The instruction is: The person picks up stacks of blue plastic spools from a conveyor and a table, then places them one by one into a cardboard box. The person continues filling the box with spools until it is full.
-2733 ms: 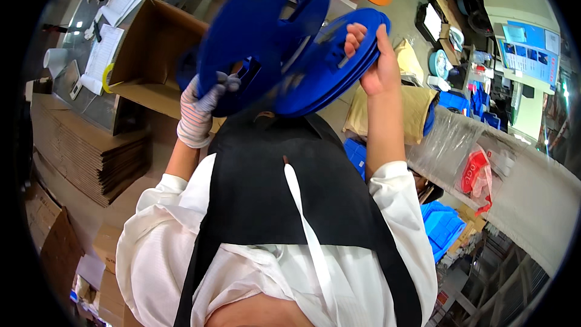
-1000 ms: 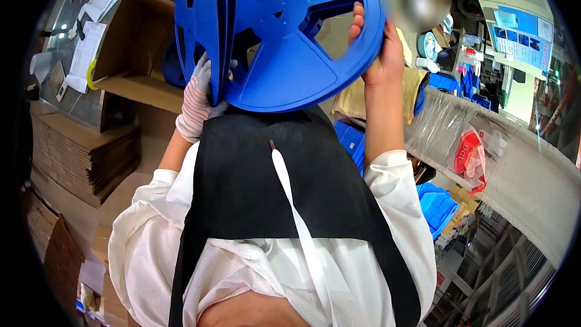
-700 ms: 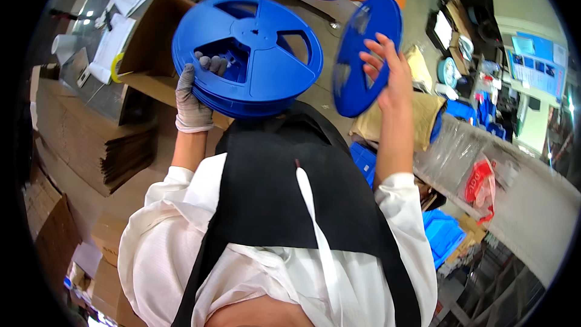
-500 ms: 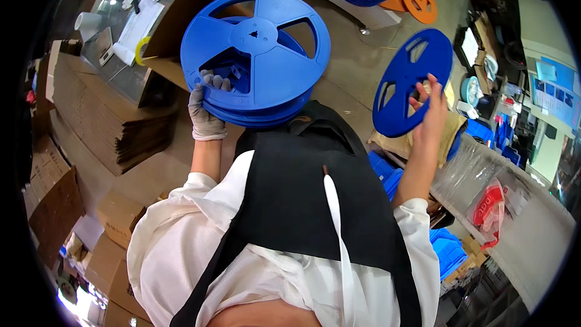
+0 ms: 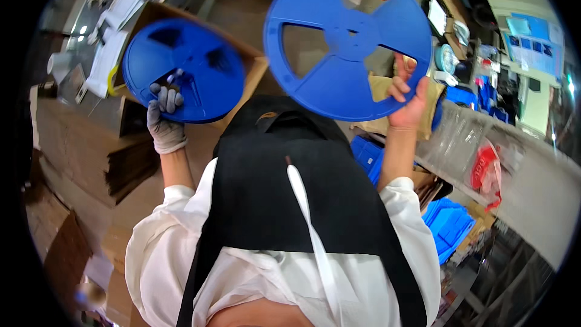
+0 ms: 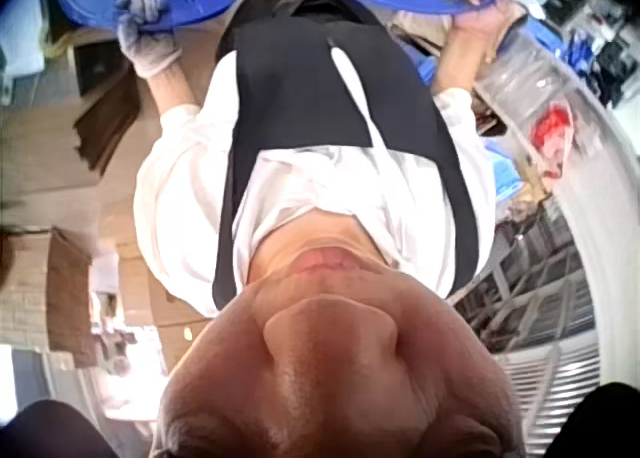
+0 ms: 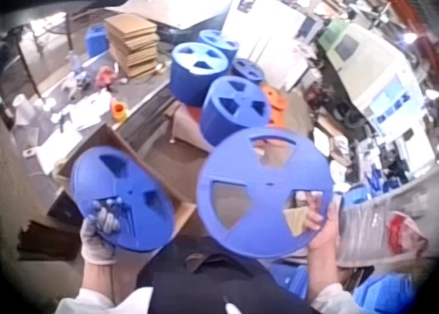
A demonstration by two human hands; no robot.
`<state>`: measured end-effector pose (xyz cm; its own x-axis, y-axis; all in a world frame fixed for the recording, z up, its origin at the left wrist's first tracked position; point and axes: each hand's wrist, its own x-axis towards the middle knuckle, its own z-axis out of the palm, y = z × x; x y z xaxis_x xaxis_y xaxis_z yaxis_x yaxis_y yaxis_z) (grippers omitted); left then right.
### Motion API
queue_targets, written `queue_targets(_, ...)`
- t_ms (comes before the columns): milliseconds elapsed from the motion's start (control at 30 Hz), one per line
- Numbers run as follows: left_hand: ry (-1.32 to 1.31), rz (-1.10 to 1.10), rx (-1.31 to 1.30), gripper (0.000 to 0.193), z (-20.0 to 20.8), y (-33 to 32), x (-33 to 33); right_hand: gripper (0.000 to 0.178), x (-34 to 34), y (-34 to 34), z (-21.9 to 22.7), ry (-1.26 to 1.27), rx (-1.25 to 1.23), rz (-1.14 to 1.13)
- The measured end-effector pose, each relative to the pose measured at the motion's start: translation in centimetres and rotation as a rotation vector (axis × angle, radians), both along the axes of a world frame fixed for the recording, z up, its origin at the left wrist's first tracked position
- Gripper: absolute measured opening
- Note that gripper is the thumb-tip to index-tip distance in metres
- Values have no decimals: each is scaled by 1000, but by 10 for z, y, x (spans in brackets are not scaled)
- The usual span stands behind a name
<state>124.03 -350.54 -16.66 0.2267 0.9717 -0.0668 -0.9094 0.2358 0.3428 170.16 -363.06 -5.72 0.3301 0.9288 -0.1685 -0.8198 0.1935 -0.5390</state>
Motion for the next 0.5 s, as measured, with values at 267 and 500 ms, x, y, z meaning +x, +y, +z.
queue_targets(267,-271,82,-51,19,1,-5,-38,40,0,-13,9,272,207,-65)
queue_targets(500,-470,141,81,15,32,-11,-41,72,16,-9,3,311,222,-150)
